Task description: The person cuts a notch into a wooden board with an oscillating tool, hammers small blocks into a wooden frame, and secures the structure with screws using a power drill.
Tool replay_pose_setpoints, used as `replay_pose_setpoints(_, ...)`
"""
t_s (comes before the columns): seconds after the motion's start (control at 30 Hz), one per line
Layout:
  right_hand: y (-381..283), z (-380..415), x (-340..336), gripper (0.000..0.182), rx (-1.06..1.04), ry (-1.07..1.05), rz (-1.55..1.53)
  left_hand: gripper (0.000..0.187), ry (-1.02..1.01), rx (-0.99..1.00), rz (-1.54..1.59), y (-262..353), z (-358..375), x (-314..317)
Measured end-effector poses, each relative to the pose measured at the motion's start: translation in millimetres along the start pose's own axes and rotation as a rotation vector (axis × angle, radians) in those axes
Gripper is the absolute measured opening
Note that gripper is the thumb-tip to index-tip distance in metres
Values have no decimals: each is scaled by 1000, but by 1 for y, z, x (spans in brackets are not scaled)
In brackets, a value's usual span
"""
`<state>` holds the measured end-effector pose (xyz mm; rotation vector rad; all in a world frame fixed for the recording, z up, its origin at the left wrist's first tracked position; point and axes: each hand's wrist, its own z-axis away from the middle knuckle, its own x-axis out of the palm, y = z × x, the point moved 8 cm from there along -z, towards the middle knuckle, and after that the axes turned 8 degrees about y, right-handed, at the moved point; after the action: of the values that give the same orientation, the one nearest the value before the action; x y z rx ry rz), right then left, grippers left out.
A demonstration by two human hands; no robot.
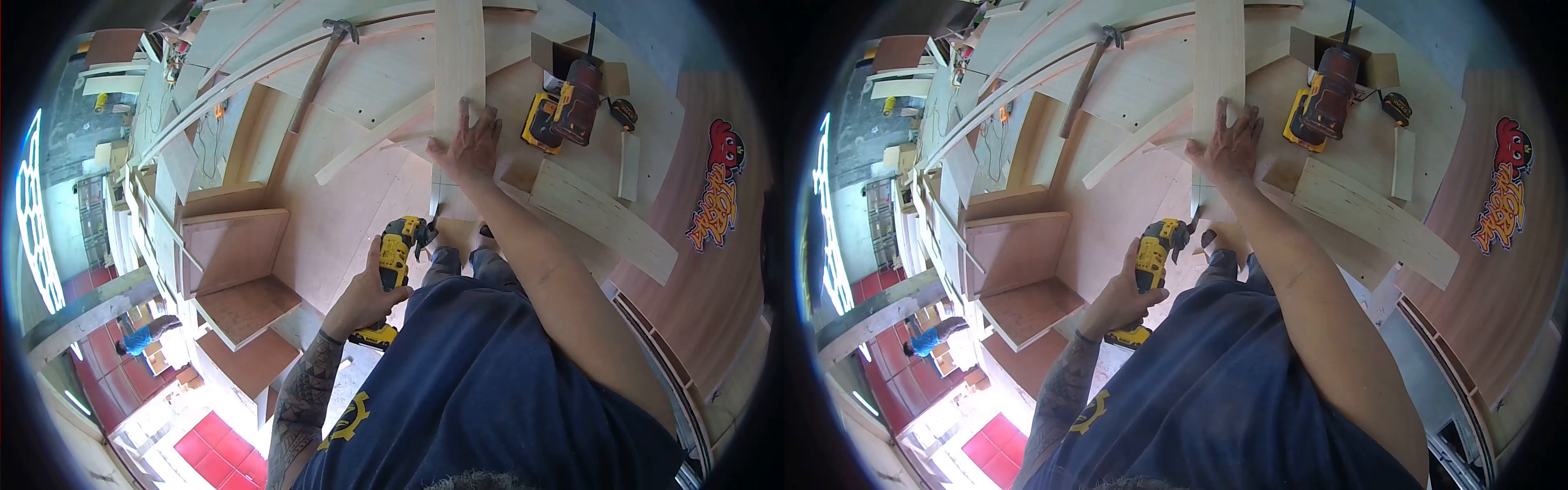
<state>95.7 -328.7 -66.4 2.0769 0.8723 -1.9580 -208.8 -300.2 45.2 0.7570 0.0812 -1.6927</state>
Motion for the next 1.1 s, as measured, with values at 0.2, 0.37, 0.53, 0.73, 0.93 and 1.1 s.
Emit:
replay_pose_setpoints(0.2,0,2,1,110,5,-37,-12,121,-49,-30,26,8,1,-3)
replay_pose_setpoints(0.37,-2,2,-1,112,-12,-15,-28,115,-35,-17,31,9,-5,-5)
replay_pose_setpoints(0.53,-2,2,-1,110,-11,-18,-30,115,-62,-43,24,8,-11,-10)
replay_pose_setpoints(0.73,-2,2,-2,109,-14,-19,-37,117,-97,-14,-3,14,-17,-14)
replay_pose_setpoints(0.93,-3,4,1,107,-21,-12,-22,116,-123,-35,60,17,-22,-16)
replay_pose_setpoints(1.1,-3,4,1,107,-27,-1,-2,118,-133,-36,31,24,-28,-19)
